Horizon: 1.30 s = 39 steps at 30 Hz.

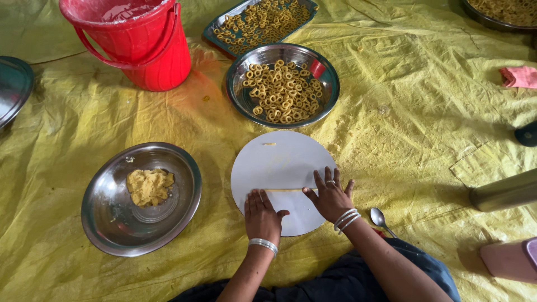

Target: The person sits on a yellow tarp and rolls small pieces of dough into thin ropes on a white board. They then join the ends to form rings and place them into a metal bowl. The person repeats this process, occasionally kneading the dough mass.

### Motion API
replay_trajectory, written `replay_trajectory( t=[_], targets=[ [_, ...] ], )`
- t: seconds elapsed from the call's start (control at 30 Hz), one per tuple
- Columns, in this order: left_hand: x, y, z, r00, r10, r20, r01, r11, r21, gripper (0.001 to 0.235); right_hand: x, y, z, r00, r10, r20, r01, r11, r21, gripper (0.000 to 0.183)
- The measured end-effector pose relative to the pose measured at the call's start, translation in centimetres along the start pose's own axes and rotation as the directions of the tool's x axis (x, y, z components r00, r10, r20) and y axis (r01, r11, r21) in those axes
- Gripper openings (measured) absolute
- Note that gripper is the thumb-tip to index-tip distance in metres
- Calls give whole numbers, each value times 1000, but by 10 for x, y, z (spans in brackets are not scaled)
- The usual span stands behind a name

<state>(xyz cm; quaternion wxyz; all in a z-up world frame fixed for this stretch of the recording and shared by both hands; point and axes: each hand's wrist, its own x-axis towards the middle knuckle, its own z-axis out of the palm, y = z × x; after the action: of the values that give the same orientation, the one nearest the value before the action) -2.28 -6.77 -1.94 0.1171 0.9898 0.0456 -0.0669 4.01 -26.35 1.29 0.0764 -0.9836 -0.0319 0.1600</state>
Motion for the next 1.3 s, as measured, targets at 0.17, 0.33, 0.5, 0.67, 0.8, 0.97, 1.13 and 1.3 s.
replay_trajectory(
  t=[0.17, 0.33, 0.5, 0.67, 0.8, 0.97, 1.13, 1.3],
  targets=[
    [37, -18, -11, 985, 149, -87, -146, 989, 38, 95, 2, -3, -1, 1000, -6, 24, 6, 1000, -7, 83],
    [42, -14, -16, 990, 134, -48, -129, 988, 85, 100, 4, -4, -2, 1000, -17, 2, 17, 1000, 10, 83],
    [11, 16, -14, 984, -50, 172, 20, 985, 169, 109, 4, -6, -5, 999, -49, 22, 48, 998, 46, 86],
    [42, 0, -23, 997, 76, -26, -73, 992, 99, 98, 5, -7, -7, 999, -46, 8, 45, 998, 50, 86],
    [34, -1, -18, 998, 45, 35, -49, 994, 95, 98, 2, -5, -12, 999, -35, 21, 34, 997, 66, 87],
    [12, -8, -6, 990, 39, 139, -56, 991, 121, 99, 0, -11, -15, 999, -36, 27, 34, 997, 68, 88],
    [59, -30, -1, 989, 132, -66, -128, 989, 72, 88, 0, -15, -13, 999, -34, 30, 31, 995, 94, 87],
    [53, -32, 9, 982, 147, -119, -137, 987, 89, 91, 9, -13, -6, 997, -69, -26, 72, 986, 151, 86]
  ],
)
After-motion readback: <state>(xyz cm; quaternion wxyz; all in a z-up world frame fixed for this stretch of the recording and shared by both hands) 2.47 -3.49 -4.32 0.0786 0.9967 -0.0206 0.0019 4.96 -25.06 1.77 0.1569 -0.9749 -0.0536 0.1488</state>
